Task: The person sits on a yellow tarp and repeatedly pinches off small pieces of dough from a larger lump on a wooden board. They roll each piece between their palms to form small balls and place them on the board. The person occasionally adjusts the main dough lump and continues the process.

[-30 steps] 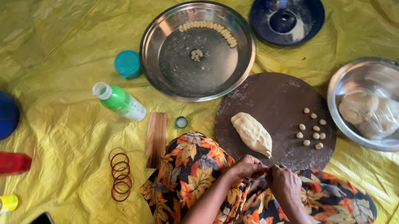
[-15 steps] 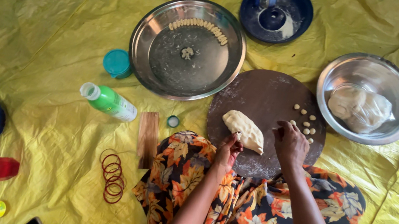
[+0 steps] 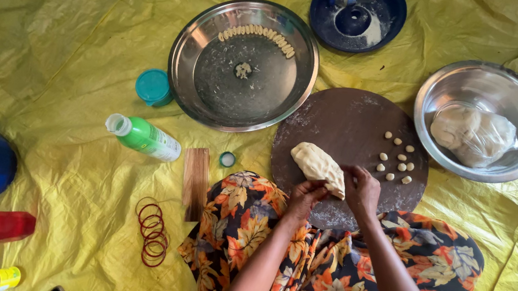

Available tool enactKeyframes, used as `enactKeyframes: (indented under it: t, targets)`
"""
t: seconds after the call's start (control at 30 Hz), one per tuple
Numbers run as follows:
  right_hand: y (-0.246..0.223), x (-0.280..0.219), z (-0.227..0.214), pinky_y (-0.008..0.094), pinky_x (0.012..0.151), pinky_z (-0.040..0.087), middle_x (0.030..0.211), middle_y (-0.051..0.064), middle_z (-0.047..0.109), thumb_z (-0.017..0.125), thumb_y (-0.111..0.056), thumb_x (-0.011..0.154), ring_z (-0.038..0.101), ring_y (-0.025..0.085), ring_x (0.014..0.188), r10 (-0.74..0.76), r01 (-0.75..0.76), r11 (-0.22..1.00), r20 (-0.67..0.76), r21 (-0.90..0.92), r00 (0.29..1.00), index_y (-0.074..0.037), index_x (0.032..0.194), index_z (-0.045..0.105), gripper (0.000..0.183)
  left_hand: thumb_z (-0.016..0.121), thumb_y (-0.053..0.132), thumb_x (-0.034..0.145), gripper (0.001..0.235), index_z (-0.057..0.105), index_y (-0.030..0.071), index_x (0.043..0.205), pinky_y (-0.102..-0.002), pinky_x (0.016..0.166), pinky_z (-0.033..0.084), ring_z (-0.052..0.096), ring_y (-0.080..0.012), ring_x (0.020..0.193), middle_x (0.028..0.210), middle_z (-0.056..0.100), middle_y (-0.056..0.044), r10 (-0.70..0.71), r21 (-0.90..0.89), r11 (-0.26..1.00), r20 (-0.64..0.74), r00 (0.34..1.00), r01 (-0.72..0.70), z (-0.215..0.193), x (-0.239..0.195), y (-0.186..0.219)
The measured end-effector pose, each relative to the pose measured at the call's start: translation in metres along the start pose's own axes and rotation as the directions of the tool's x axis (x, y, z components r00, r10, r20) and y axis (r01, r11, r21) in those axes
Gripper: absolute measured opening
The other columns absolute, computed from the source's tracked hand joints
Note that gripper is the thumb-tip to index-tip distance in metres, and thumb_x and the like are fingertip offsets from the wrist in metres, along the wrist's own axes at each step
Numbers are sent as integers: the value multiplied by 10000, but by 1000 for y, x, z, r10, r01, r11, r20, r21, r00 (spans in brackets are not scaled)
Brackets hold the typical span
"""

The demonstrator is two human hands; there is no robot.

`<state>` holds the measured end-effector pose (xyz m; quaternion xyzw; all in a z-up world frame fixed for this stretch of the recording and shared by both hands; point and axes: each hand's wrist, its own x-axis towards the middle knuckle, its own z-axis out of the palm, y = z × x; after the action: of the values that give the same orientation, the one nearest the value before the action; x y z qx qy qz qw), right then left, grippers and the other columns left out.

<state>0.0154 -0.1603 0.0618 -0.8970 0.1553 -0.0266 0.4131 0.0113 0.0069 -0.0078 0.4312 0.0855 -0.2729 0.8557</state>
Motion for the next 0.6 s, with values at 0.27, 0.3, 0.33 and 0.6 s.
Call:
enactKeyframes:
  t: [0.27,0.3,0.33,0.6]
  targets:
    - [-47,-53,31,534,1286,156,1710,230,78,601,-295,998,69,401,1602,-167,184,981,-213,64,963,29,1609,194,803,611,636,1041,705,643,17,1376,-451,1236,394,484,-285,1438,1521,541,-146,-96,-423,839,505,858,342,-1,-27,33]
    - [-51,-56,30,532,1286,106,1712,249,37,599,-293,968,21,404,1600,-188,198,980,-199,31,962,38,1614,136,861,576,682,1008,774,607,14,1398,-467,1224,386,485,-291,1444,1570,505,-145,-66,-395,855,560,826,337,-3,-30,40]
    - [-54,-60,29,530,1286,55,1713,267,-5,597,-292,939,-26,407,1598,-208,211,977,-184,0,961,47,1618,78,919,541,727,976,843,572,11,1420,-483,1212,378,485,-296,1451,1619,468,-145,-38,-368,870,613,789,328,-2,-32,46]
    - [-96,-78,36,522,1260,-61,1669,284,-151,450,-656,933,-150,399,1555,-354,339,926,-68,-167,933,78,1582,-115,1131,346,865,945,1150,226,-51,1630,-398,1304,221,279,-253,1553,1703,265,-184,194,-565,797,573,797,212,10,-39,60]
